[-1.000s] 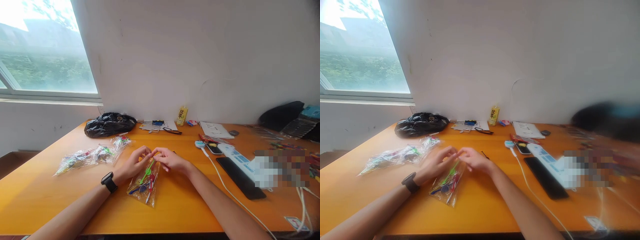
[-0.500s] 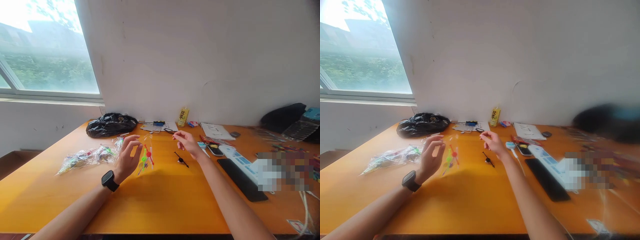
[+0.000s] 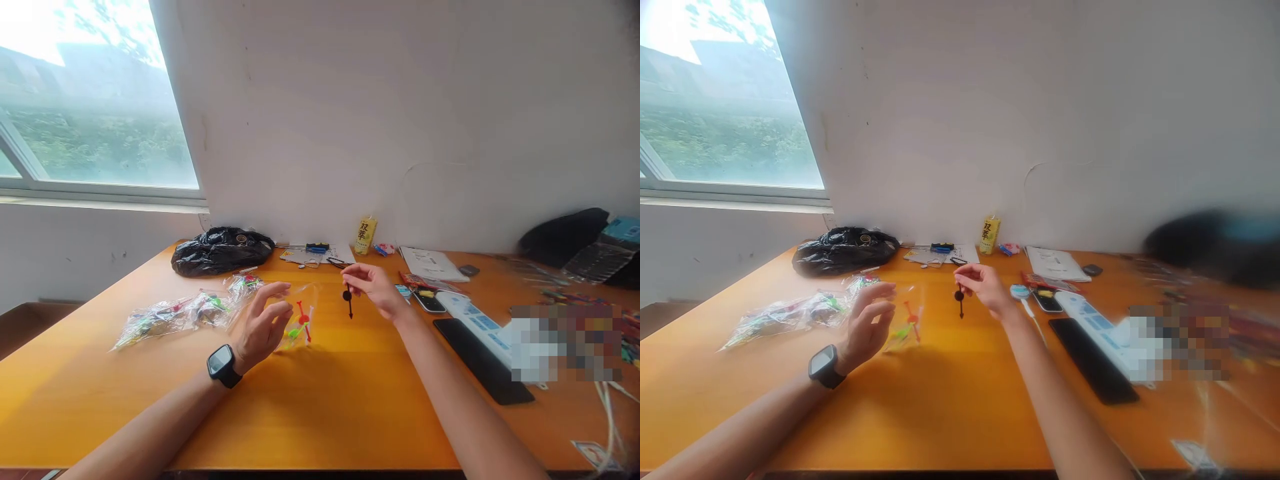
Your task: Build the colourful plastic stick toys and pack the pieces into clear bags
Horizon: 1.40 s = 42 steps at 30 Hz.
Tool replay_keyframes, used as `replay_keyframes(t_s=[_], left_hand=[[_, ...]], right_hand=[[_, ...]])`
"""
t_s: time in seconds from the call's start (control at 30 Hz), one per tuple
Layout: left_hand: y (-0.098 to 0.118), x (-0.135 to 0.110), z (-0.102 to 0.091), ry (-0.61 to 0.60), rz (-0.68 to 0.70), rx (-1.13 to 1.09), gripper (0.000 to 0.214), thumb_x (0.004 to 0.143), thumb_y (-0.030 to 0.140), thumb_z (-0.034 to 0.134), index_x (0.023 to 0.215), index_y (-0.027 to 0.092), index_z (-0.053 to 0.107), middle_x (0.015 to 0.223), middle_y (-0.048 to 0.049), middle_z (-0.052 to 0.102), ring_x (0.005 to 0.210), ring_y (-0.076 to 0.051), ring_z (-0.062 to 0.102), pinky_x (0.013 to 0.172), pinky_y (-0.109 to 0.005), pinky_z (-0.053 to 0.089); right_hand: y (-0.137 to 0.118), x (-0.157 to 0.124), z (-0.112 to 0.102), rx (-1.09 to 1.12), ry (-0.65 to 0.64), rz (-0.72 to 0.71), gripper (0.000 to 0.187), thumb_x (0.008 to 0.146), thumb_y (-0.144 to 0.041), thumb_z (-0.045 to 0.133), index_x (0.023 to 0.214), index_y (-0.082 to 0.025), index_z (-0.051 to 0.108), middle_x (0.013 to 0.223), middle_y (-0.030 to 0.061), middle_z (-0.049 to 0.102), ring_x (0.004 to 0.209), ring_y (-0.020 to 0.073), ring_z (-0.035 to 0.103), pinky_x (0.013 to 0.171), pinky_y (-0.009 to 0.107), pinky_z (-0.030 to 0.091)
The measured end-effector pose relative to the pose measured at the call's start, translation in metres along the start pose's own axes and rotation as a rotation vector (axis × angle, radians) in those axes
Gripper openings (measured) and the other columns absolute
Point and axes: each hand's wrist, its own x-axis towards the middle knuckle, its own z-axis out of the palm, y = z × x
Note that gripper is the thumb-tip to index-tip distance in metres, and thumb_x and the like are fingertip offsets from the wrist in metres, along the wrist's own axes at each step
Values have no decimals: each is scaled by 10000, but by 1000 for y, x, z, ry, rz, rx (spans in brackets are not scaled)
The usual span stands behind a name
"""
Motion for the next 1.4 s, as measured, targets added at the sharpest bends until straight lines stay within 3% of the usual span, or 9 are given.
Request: replay_keyframes(t_s=[0.13, 0.37, 0.57, 0.93, 1.03, 1.13, 1.2, 1.33, 1.4], left_hand=[[9, 6, 0, 10, 2, -3, 199, 985, 58, 524, 1077, 234, 540, 1294, -113, 559, 1126, -207, 633, 922, -385, 595], [13, 8, -1, 27, 19, 7, 201, 990, 54, 509, 1070, 239, 523, 1290, -107, 549, 1076, -190, 637, 901, -369, 591], [13, 7, -1, 21, 16, 5, 179, 992, 76, 523, 1061, 241, 528, 1286, -98, 536, 1047, -184, 639, 861, -346, 597], [7, 6, 2, 80, -4, -50, 140, 1022, 104, 502, 1069, 228, 549, 1269, -101, 547, 1071, -192, 601, 900, -368, 551], [5, 6, 5, 81, -149, -263, 256, 1041, 318, 545, 1283, 240, 509, 1338, -142, 536, 1157, -248, 582, 939, -431, 532], [13, 13, 4, -80, -546, -650, 745, 967, 540, 631, 1556, 265, 269, 1365, -164, 585, 1086, -265, 643, 925, -434, 539], [21, 20, 3, -218, -826, -856, 901, 913, 535, 712, 1608, 280, 197, 1295, -139, 666, 1002, -255, 691, 922, -425, 539], [31, 28, 4, -436, -1034, -1054, 803, 815, 477, 836, 1479, 181, 496, 982, -94, 746, 842, -230, 715, 814, -366, 552], [31, 28, 8, -467, -1048, -1050, 681, 781, 475, 865, 1331, 148, 632, 919, -84, 737, 789, -203, 697, 752, -328, 548]], right_hand=[[-45, -19, 29, 272, 80, -176, 305, 819, -453, 816, 968, -229, 672, 943, 38, 739, 774, 145, 677, 733, 275, 568], [-65, -45, 77, -17, -11, -334, 198, 902, -416, 750, 928, -227, 698, 880, 44, 741, 785, 189, 701, 740, 326, 590], [-66, -49, 86, -260, -243, -189, 167, 934, -389, 691, 921, -228, 731, 848, 18, 748, 566, 119, 592, 507, 242, 463], [-68, -43, 80, -432, -482, -184, 230, 997, -418, 611, 971, -215, 715, 864, 1, 735, 651, 117, 591, 565, 228, 422], [-61, -41, 77, -433, -371, -275, 174, 998, -333, 608, 911, -208, 692, 848, 2, 719, 716, 131, 608, 632, 244, 448], [-51, -41, 74, -463, -292, -351, 150, 999, -279, 593, 915, -215, 699, 838, 0, 703, 712, 132, 592, 652, 260, 448], [-44, -43, 71, -482, -300, -371, 137, 986, -277, 613, 906, -221, 708, 832, 1, 696, 699, 133, 578, 649, 267, 448], [-27, -48, 61, -444, -115, -409, 148, 959, -342, 661, 1060, -238, 693, 996, 29, 674, 682, 127, 544, 649, 282, 463], [-13, -48, 56, -419, 52, -393, 365, 903, -377, 732, 1234, -257, 631, 1148, 54, 631, 693, 121, 533, 667, 291, 471]])
